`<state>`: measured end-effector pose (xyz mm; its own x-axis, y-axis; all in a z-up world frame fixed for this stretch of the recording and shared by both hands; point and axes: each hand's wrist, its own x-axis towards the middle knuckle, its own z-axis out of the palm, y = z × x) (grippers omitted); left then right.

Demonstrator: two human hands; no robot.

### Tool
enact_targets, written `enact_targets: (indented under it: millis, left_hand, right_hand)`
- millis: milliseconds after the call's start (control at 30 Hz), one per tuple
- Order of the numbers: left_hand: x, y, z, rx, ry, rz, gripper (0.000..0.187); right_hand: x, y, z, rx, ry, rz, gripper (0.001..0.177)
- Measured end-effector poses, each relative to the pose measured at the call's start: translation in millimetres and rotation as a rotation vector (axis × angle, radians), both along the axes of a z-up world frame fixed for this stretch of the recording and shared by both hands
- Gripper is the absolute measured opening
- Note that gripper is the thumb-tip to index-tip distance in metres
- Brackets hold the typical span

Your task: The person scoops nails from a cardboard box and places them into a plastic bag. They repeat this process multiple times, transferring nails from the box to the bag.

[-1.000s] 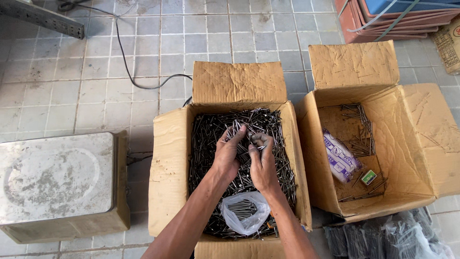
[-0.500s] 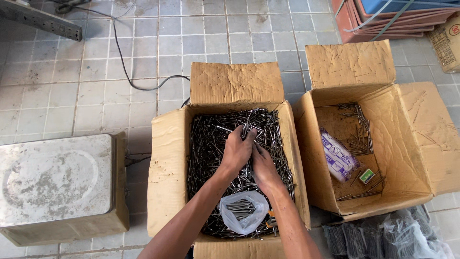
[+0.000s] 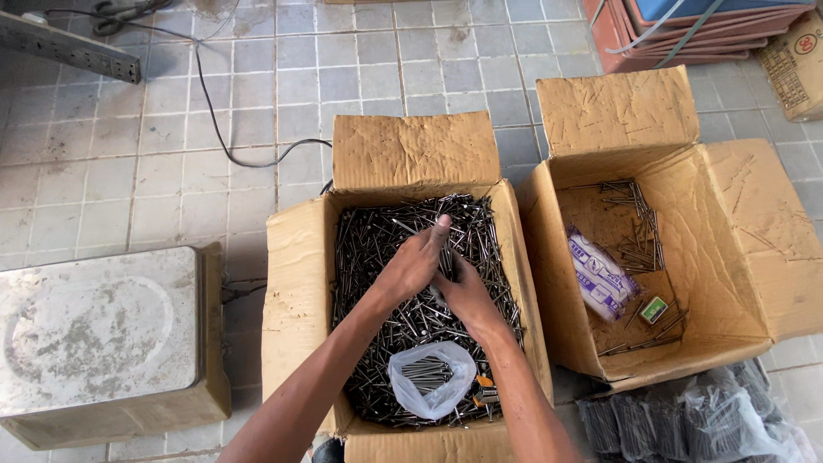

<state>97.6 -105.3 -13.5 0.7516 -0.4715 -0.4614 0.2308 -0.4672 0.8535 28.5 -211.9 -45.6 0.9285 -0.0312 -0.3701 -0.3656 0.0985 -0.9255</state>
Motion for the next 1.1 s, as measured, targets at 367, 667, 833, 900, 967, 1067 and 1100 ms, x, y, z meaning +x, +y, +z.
enact_targets:
  millis: [367,667,833,900,967,1067,1100]
  left_hand:
    - [-4,16,-10,0.031,-0.326,0.097,0.034]
    - [-38,7,26,0.377,-0.491,-0.400,0.064]
    - [-41,13,17,0.367,-0.650,-0.457,0.069]
    - [-39,15,6,0.258,-0.613,-0.211,0.056]
    - [-30,18,-8,0.189,-0.493,-0.026,0.049]
    - [-31,13,-33,-0.061,-0.037,0.340,0.059]
    - [-33,10,-42,-0.243,0.296,0.510,0.067]
  right_hand:
    - [-5,-12,-24,0.385,0.086,-0.214,0.011]
    - [-1,4,-32,0.665,0.110,-0.538,0.009]
    - [-2,1,-41,0.668,0.157,-0.502,0.007]
    - [-1,8,-9,0.665,0.118,-0.510,0.015]
    - [0,6,-10,0.644,0.117,-0.493,0.017]
    - [3,4,-26,0.582,0.070,-0.446,0.022]
    - [6,4,-33,0.541,0.020,-0.418,0.024]
